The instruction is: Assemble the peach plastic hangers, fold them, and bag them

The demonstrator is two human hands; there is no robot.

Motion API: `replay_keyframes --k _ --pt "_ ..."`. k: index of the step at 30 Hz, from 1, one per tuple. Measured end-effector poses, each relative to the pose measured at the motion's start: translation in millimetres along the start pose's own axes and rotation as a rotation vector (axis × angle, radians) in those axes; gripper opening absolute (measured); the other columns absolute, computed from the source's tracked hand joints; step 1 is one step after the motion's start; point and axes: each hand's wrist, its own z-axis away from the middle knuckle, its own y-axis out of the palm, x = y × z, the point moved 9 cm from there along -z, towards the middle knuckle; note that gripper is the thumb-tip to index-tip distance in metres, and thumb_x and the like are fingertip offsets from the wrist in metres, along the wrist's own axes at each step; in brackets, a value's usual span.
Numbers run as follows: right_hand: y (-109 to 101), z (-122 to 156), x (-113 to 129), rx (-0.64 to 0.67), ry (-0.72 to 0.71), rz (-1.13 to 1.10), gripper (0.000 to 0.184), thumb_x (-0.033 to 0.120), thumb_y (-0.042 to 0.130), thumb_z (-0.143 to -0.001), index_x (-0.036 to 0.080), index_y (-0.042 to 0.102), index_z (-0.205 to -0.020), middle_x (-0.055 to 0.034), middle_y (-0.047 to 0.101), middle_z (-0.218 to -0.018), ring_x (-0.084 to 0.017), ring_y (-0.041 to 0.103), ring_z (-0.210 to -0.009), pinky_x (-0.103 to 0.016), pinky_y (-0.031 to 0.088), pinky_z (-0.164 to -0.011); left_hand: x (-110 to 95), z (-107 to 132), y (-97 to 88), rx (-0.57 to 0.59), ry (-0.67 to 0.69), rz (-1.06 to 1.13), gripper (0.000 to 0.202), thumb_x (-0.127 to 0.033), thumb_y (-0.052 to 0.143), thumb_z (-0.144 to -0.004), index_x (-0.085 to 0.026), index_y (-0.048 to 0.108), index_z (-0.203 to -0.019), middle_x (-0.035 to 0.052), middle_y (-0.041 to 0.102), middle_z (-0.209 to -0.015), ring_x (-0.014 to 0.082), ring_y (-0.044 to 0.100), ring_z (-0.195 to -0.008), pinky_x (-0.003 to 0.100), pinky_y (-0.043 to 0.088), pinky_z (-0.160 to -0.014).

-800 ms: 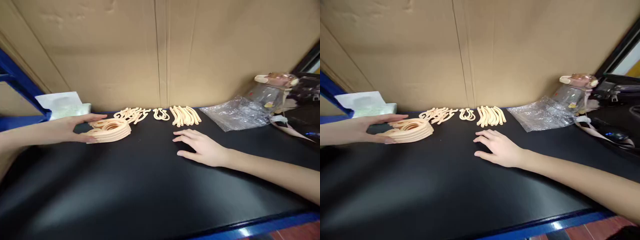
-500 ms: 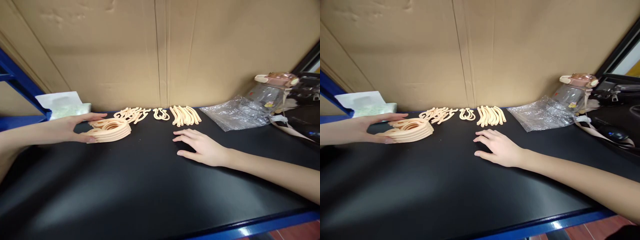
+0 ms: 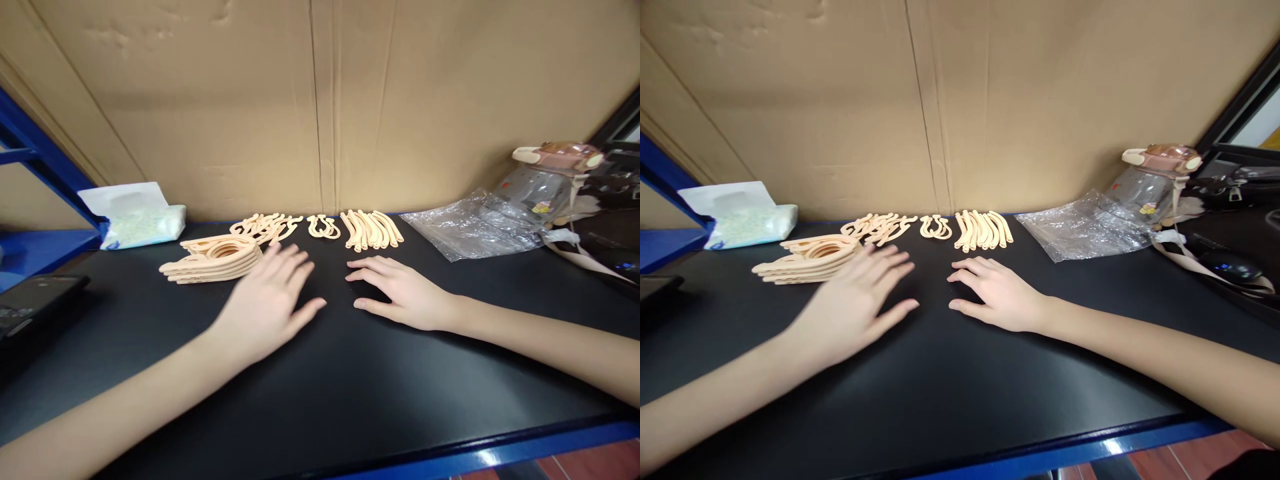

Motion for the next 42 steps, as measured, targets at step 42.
replay_keyframes --k 42 --pt "-1 1 -1 -0.014 -0.006 -0.012 0.038 0.046 0.047 -0.094 0.019 0.059 -0.119 -0.0118 0.057 -0.131 -0.025 0.052 -0.123 -0.047 0.042 -0.104 84 -43 77.2 0.101 -0.303 -0.242 0.054 -0.030 0.031 -0.084 0.003 0.069 -0.102 0.0250 0.070 -0.101 0.0432 0.044 -0.128 0.061 0.015 -0.111"
